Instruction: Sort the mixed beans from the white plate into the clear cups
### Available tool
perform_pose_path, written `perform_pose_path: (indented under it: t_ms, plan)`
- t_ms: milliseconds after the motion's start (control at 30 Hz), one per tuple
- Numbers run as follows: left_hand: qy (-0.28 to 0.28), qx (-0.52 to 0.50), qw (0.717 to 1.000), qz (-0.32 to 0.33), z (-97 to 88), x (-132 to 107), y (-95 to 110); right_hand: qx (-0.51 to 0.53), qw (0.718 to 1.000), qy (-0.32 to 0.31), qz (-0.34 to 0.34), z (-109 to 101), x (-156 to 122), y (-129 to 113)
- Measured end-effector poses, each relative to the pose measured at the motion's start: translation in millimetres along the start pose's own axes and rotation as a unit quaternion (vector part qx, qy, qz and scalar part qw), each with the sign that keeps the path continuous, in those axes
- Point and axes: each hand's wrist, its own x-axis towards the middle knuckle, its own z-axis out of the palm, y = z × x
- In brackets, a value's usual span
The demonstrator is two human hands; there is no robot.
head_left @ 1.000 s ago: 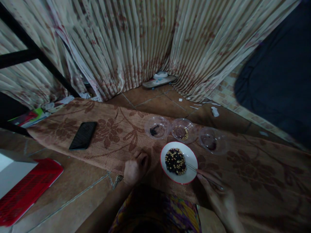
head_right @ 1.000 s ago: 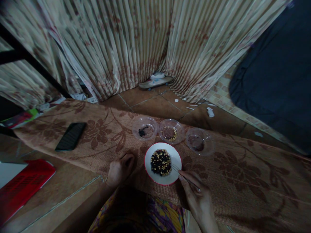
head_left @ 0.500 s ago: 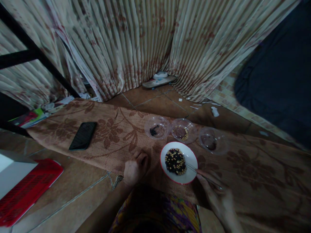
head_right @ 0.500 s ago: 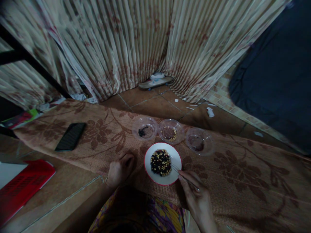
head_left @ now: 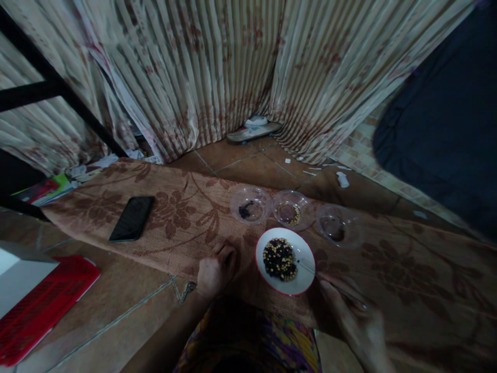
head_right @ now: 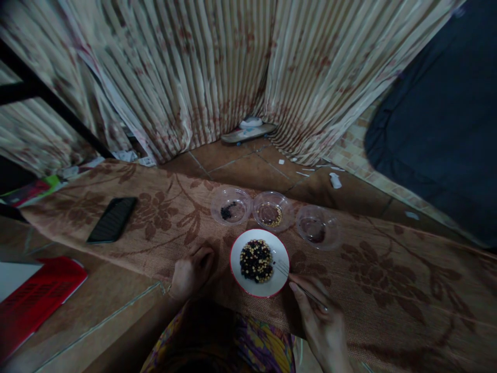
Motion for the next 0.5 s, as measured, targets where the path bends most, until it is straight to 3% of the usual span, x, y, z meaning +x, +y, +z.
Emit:
perform_pose_path:
  t_ms: [133,300,367,500]
  plan:
    - [0.003,0.001,1.0,0.001,1.6,0.5,-1.9,-0.043,0.995,0.083,-0.017,-17.4,14.8,-5.1]
    - [0.012,0.012,1.0,0.001,-1.0,1.2,1.3,-0.055,0.974,0.214,-0.056,-46.1,60.2,7.4]
    - [0.012,0.012,1.0,-0.001,-3.3,1.4,3.5,-0.032,0.968,0.247,-0.044,-51.5,76.7,17.1]
    - [0.005,0.012,1.0,-0.004,-4.5,2.0,4.0,-0.012,0.967,0.25,-0.041,-48.8,86.9,27.9]
